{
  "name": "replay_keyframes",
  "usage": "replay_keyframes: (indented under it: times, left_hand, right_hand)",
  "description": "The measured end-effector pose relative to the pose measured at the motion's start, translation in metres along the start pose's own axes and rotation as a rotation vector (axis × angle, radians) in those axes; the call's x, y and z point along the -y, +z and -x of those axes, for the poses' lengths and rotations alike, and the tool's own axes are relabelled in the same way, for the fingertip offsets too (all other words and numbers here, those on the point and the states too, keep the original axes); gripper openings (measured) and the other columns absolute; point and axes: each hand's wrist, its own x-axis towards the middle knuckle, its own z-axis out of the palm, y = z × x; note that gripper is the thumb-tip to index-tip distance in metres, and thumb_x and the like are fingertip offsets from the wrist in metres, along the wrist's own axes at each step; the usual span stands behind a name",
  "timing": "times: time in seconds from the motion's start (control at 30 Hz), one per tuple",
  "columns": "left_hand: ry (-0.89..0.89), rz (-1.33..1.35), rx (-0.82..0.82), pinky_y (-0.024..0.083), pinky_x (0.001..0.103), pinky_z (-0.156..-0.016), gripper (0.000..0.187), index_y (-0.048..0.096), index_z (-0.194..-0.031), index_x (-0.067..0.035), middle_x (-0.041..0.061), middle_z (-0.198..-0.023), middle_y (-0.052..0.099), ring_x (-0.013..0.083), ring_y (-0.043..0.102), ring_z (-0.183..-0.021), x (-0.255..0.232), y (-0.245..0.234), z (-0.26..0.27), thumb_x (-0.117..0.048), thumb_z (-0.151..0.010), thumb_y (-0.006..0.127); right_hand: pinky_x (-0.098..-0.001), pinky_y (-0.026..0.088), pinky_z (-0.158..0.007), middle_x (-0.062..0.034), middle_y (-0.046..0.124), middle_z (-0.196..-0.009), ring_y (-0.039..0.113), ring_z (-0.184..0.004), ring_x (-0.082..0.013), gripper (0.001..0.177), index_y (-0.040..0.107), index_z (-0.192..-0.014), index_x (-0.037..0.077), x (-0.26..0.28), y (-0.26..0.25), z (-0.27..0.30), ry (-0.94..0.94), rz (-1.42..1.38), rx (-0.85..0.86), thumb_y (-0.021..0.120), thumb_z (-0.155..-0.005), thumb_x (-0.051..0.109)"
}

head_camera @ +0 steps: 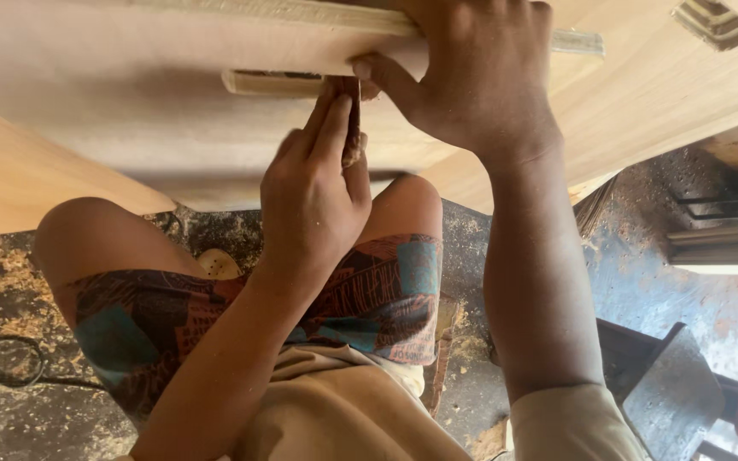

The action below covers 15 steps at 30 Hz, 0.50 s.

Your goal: The person sands the edges and the interior of handle cutouts on wooden boards by hand using sandpaper. They pick up boards one by one from a stack, sand the wood, and place them onto a different stack.

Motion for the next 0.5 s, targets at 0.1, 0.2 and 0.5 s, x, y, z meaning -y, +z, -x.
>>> replay_keyframes:
  times: [0.1,0.2,0.5]
  left_hand:
    - [-0.230,0.267,0.128,0.059,0.035,-0.063,0.040,0.054,-0.142,0.006,0.023,-0.105,0.074,0.0259,0.074,-0.075,0.004,0.017,0.000,-0.007,-0.105,0.058]
    - [-0.376,0.558,0.193,0.059,0.032,-0.059,0.032,0.054,-0.142,0.003,0.019,-0.094,0.075,0.0188,0.075,-0.067,0.009,0.048,0.002,-0.008,-0.113,0.051]
    - [-0.100,0.451,-0.124,0.064,0.040,-0.096,0.044,0.026,-0.156,0.008,0.037,-0.148,0.048,0.0459,0.066,-0.121,-0.036,0.052,0.016,-0.004,-0.117,0.044]
  right_hand:
    - [-0.0334,0.045,-0.059,-0.0032,0.068,-0.089,0.063,-0.075,-0.0189,0.040,0.074,-0.102,0.012,-0.003,0.005,0.005,0.062,-0.110,0.050,0.090,-0.089,0.047]
    - [-0.0339,0.043,-0.051,-0.0044,0.067,-0.078,0.059,-0.059,-0.0200,0.041,0.075,-0.103,0.012,-0.006,0.013,0.011,0.226,-0.205,0.253,0.088,-0.093,0.049]
    - [-0.0359,0.047,-0.068,-0.0008,0.067,-0.083,0.064,-0.076,-0.0222,0.033,0.071,-0.101,0.014,-0.011,0.006,0.021,0.050,-0.118,-0.016,0.092,-0.084,0.033]
